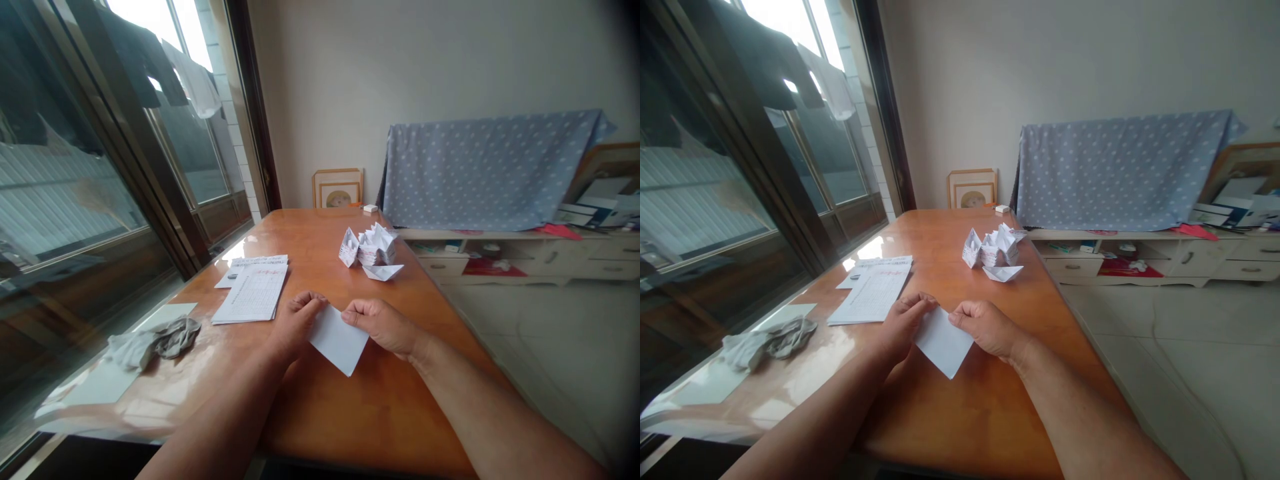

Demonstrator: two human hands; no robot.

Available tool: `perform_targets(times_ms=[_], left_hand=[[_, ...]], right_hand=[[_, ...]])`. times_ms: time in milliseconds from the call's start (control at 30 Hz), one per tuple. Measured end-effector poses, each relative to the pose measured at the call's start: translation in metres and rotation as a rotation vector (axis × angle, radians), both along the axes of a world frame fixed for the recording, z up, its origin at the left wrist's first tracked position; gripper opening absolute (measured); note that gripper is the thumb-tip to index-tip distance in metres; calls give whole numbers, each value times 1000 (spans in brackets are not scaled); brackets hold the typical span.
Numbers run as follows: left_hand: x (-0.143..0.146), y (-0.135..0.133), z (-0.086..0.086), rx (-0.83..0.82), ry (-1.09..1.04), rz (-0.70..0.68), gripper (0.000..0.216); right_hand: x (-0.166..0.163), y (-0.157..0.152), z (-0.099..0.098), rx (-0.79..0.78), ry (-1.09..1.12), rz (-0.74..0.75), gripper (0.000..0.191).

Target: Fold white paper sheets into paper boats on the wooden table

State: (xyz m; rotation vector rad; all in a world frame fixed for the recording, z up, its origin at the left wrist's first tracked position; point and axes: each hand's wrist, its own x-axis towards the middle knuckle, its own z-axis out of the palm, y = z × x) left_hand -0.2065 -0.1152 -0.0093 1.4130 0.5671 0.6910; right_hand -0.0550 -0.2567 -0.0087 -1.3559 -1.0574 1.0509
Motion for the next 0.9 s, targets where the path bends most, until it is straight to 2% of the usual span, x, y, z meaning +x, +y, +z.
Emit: perform_targets(times_ms=[67,133,233,467,600,733,833,900], left_hand=[[-2,8,0,27,-59,107,19],[-5,16,-2,54,-80,154,19],[-6,23,-5,34,-55,57,24],[-4,16,-4,-40,-37,-159,38],[-5,15,-3,-50,-72,-172,37],[-5,15,-4,-12,-85,-160,25],[-5,12,-3,11,-80,-156,12],[-4,10,0,17,-67,-123,11]], right_hand=[[2,-1,-1,-17,-14,2,36],[4,-1,-2,-23,-15,-14,35],[7,2,-6,3,27,-74,34],[14,7,-12,72,190,-156,32],[15,8,-11,99,273,-158,32],[14,8,-11,95,325,-155,33],[12,9,-12,74,303,-153,36],[10,9,-12,63,233,-166,39]])
